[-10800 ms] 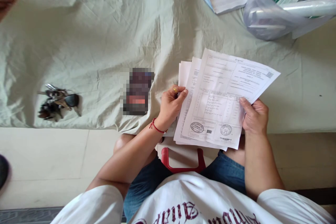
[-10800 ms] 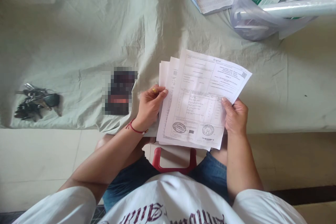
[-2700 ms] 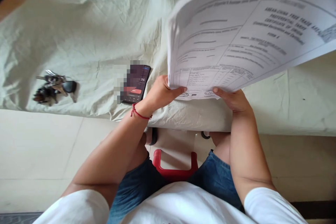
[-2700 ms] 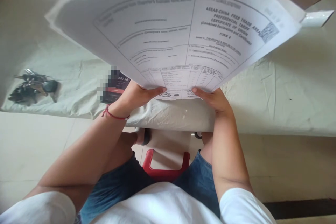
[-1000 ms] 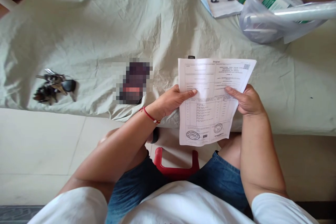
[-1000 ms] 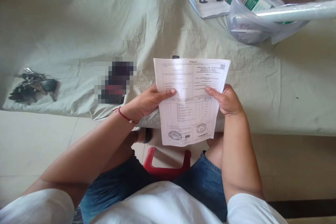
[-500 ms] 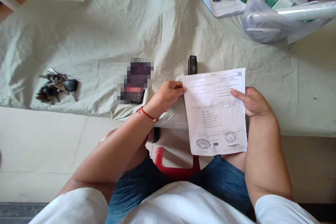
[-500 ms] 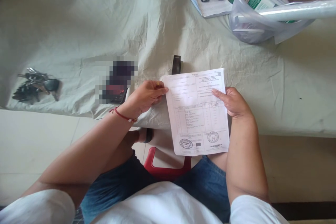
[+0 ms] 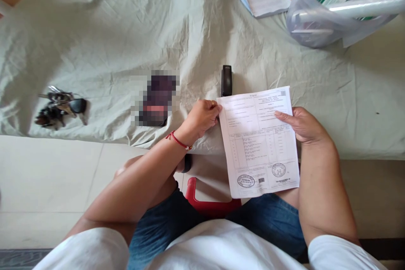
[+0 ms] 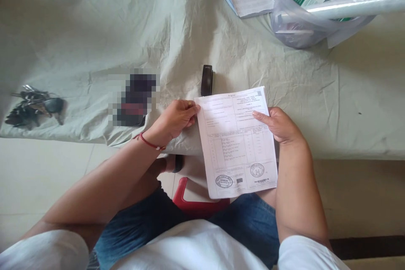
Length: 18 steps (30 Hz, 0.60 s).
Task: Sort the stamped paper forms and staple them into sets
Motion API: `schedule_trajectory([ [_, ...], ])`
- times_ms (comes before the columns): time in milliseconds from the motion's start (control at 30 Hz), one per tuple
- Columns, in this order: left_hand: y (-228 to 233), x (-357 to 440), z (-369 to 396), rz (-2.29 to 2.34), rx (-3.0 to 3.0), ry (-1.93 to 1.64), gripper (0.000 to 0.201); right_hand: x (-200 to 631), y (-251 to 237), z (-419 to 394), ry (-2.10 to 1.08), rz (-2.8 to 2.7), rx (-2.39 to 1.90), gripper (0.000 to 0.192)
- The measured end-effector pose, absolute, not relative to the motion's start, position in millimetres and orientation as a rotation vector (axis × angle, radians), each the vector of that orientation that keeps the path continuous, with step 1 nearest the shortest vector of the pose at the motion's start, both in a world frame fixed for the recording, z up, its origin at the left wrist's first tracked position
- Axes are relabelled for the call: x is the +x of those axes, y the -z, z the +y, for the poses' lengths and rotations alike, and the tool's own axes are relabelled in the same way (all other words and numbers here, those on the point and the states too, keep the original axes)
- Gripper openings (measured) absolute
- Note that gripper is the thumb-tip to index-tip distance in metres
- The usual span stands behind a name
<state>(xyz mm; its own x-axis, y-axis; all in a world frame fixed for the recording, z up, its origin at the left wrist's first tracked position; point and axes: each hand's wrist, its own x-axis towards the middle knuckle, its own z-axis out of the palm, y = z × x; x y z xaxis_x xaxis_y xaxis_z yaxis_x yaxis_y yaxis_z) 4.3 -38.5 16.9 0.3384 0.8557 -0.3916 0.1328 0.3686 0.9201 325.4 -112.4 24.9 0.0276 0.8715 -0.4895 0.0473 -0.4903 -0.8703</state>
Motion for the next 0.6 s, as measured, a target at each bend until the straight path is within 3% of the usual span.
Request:
schedule_trajectory([
  [367,-51.6,17.3,-38.8,1.405,0.954,-0.452,0.056,317.6,-16.6,-112.1,-1.392,-0.812,-1.61,0.062],
  [600,-48.0,26.3,-32.5,1.547,1.074,-0.552,0.051,310.0,-16.0,-99.3,-1.357,-0.674,-1.623,0.039],
])
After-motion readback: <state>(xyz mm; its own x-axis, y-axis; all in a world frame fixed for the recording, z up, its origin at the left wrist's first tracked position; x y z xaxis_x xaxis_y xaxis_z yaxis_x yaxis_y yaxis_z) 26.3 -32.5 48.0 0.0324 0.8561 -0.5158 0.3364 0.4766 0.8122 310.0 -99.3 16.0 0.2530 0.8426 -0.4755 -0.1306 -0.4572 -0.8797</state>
